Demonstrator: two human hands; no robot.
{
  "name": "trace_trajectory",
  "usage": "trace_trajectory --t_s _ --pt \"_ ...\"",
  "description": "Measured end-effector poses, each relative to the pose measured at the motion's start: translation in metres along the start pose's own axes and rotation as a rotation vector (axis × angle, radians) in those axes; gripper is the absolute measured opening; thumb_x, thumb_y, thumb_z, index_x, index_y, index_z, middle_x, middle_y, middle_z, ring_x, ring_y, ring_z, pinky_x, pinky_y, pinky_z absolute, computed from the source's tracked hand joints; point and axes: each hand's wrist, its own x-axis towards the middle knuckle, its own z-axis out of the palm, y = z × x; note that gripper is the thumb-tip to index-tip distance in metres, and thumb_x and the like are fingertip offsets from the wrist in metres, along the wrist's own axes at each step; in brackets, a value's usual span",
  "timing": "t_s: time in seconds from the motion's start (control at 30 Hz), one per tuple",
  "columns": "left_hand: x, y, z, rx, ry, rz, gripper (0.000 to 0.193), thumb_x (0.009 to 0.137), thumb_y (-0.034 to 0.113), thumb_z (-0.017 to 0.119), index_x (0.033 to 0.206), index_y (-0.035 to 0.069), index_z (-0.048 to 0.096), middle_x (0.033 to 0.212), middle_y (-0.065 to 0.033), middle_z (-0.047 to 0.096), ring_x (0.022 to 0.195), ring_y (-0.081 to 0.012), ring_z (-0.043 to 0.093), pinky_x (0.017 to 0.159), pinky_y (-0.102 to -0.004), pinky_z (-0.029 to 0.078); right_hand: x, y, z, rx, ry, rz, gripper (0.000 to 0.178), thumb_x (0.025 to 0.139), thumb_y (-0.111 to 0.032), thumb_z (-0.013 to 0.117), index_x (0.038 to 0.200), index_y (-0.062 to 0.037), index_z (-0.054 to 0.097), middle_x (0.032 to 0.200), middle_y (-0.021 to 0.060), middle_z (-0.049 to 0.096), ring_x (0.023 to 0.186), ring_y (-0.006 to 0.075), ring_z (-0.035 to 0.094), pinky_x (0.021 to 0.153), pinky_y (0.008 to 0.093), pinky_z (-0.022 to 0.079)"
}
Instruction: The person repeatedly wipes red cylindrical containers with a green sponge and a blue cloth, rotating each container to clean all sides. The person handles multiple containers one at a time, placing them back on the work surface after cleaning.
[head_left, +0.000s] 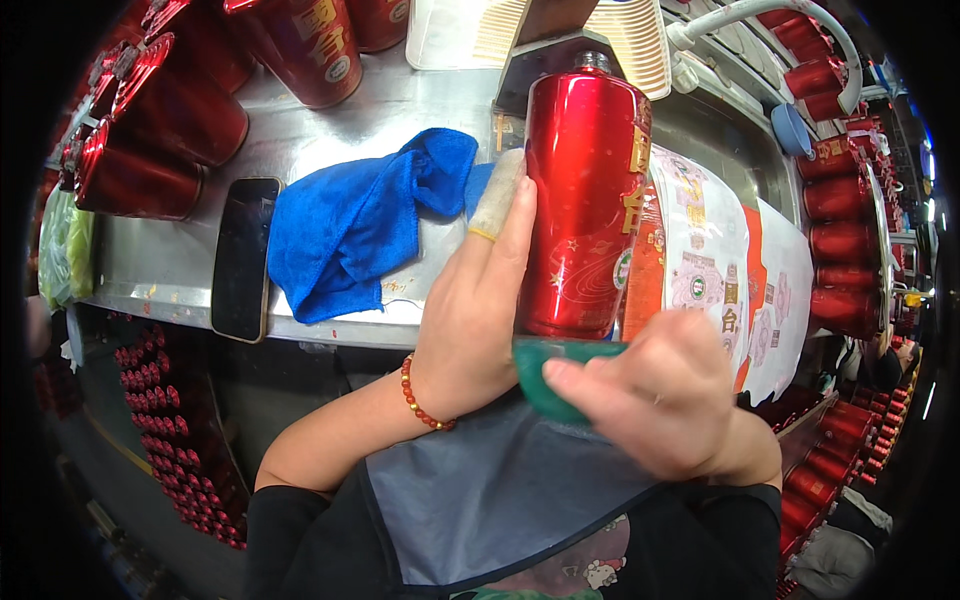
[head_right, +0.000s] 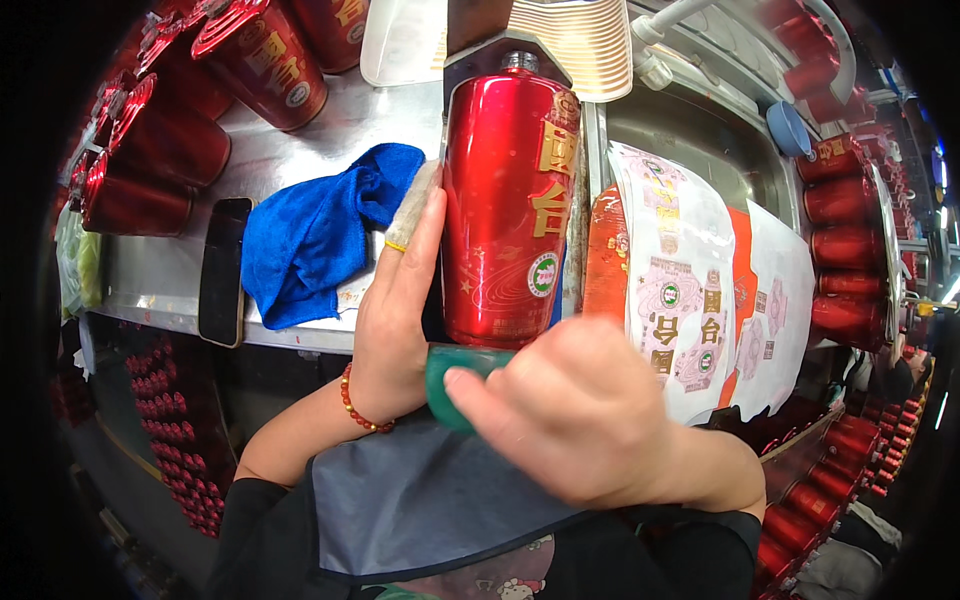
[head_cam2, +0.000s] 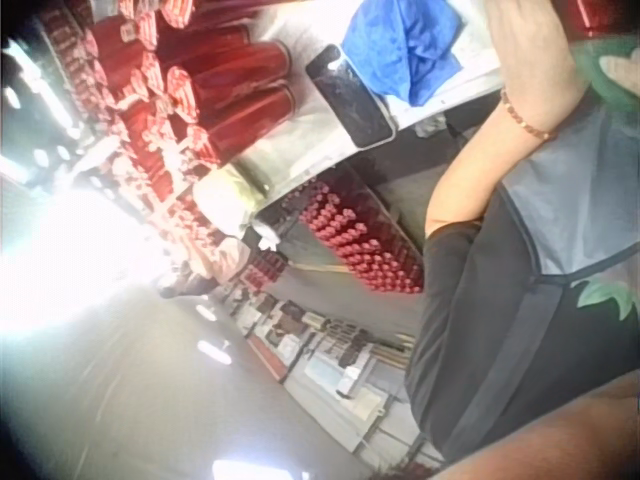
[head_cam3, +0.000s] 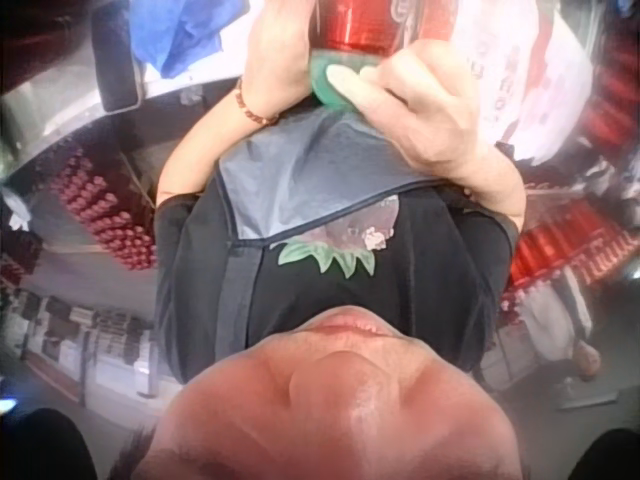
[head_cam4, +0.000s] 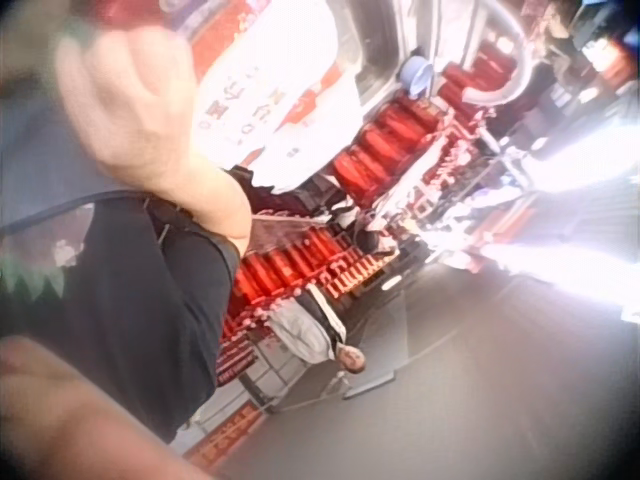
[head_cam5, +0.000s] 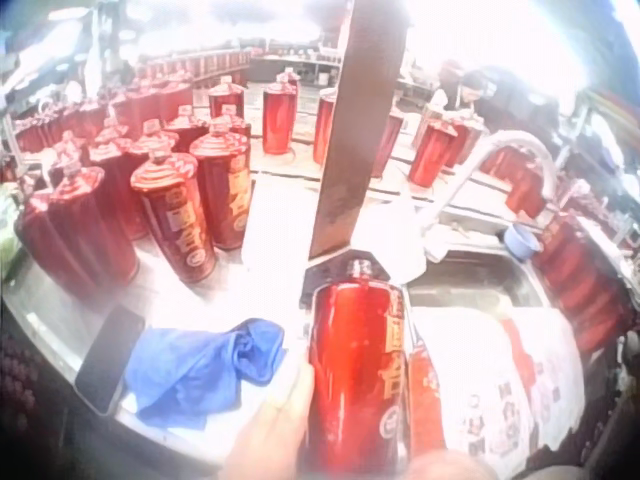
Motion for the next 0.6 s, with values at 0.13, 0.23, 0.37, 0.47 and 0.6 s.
trace_trajectory --t_s 0.13,0.23,0.37,0.47,0.6 --pt "0.000 0.005 -0.004 0.000 -0.003 -0.033 0.107 0.073 0.016 0.088 0.158 -0.008 0.028 0.148 -0.0305 0.048 0.124 -0.0428 0.057 0.103 -0.0443 0.049 0.003 0.011 0.001 -0.174 0.031 0.034 0.038 0.065 -0.006 0.078 0.103 -0.0116 0.079 0.081 -0.0002 0.050 0.071 0.0194 0.053 0.061 0.0340 0.041" --pt "0.002 -0.002 -0.004 -0.029 0.003 -0.008 0.113 0.069 0.020 0.092 0.158 -0.007 0.028 0.149 -0.0306 0.048 0.125 -0.0440 0.058 0.103 -0.0434 0.050 0.014 0.018 -0.004 0.166 -0.064 0.110 0.033 0.066 -0.002 0.080 0.098 -0.0101 0.080 0.077 0.0007 0.052 0.069 0.0184 0.053 0.063 0.0330 0.042" --pt "-0.002 -0.006 -0.005 -0.110 -0.058 -0.072 0.112 0.071 0.021 0.092 0.158 -0.008 0.028 0.153 -0.0304 0.044 0.136 -0.0436 0.052 0.107 -0.0442 0.047 0.031 0.089 -0.019 0.535 -0.053 0.557 0.024 0.081 -0.010 0.079 0.105 -0.0036 0.077 0.082 0.0027 0.068 0.073 0.0118 0.060 0.067 0.0277 0.048" --pt "-0.002 -0.009 -0.009 -0.106 -0.108 -0.063 0.114 0.071 0.021 0.092 0.159 -0.007 0.025 0.155 -0.0306 0.041 0.140 -0.0432 0.048 0.111 -0.0456 0.043 0.044 0.146 -0.020 0.716 0.187 0.767 0.025 0.093 -0.019 0.075 0.108 0.0008 0.074 0.088 0.0013 0.073 0.079 0.0069 0.065 0.071 0.0210 0.051" --pt "0.000 -0.016 -0.009 -0.119 -0.129 -0.035 0.119 0.072 0.024 0.092 0.160 -0.008 0.019 0.159 -0.0301 0.036 0.146 -0.0451 0.040 0.121 -0.0518 0.031 0.054 0.128 -0.021 0.493 0.065 0.365 0.023 0.090 -0.017 0.079 0.106 -0.0017 0.076 0.088 0.0026 0.072 0.079 0.0083 0.064 0.071 0.0239 0.050"
